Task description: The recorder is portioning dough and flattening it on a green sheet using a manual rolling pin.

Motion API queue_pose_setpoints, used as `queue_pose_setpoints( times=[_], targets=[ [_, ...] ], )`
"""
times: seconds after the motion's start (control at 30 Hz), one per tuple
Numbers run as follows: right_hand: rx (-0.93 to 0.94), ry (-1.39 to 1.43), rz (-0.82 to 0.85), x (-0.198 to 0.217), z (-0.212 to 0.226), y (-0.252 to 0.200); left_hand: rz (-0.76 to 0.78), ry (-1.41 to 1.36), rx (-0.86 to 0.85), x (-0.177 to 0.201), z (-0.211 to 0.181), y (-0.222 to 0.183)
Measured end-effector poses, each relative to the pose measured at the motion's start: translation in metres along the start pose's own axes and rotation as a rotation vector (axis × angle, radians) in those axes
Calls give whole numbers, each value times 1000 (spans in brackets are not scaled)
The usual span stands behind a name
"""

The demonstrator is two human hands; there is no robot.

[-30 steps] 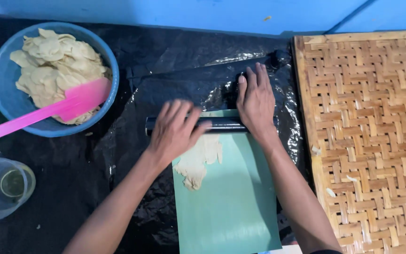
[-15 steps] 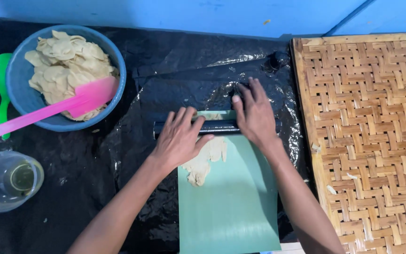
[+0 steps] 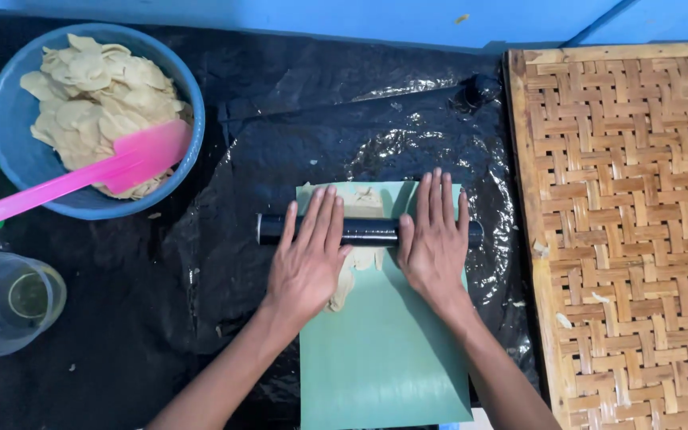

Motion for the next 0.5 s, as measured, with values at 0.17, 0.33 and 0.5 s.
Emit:
queue_pose_setpoints(
  times=[0.17,0.33,0.5],
  targets=[
    [1,69,8,7,-2,-39,18,-11,-18,11,-24,-29],
    [17,95,33,13,-4,-73,55,-26,-35,21,-41,-52],
    [106,39,78,29,-3,-105,10,7,-83,28,-56,-74]
  ],
)
Point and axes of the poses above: each hand's wrist, its own y-axis towards the middle knuckle, its own x-axis out of the back of the hand, z = x × y, the point moved 5 cm from there along y, towards the middle knuckle, and after that the axes turned 14 degrees about -x, right-handed, at the moved point
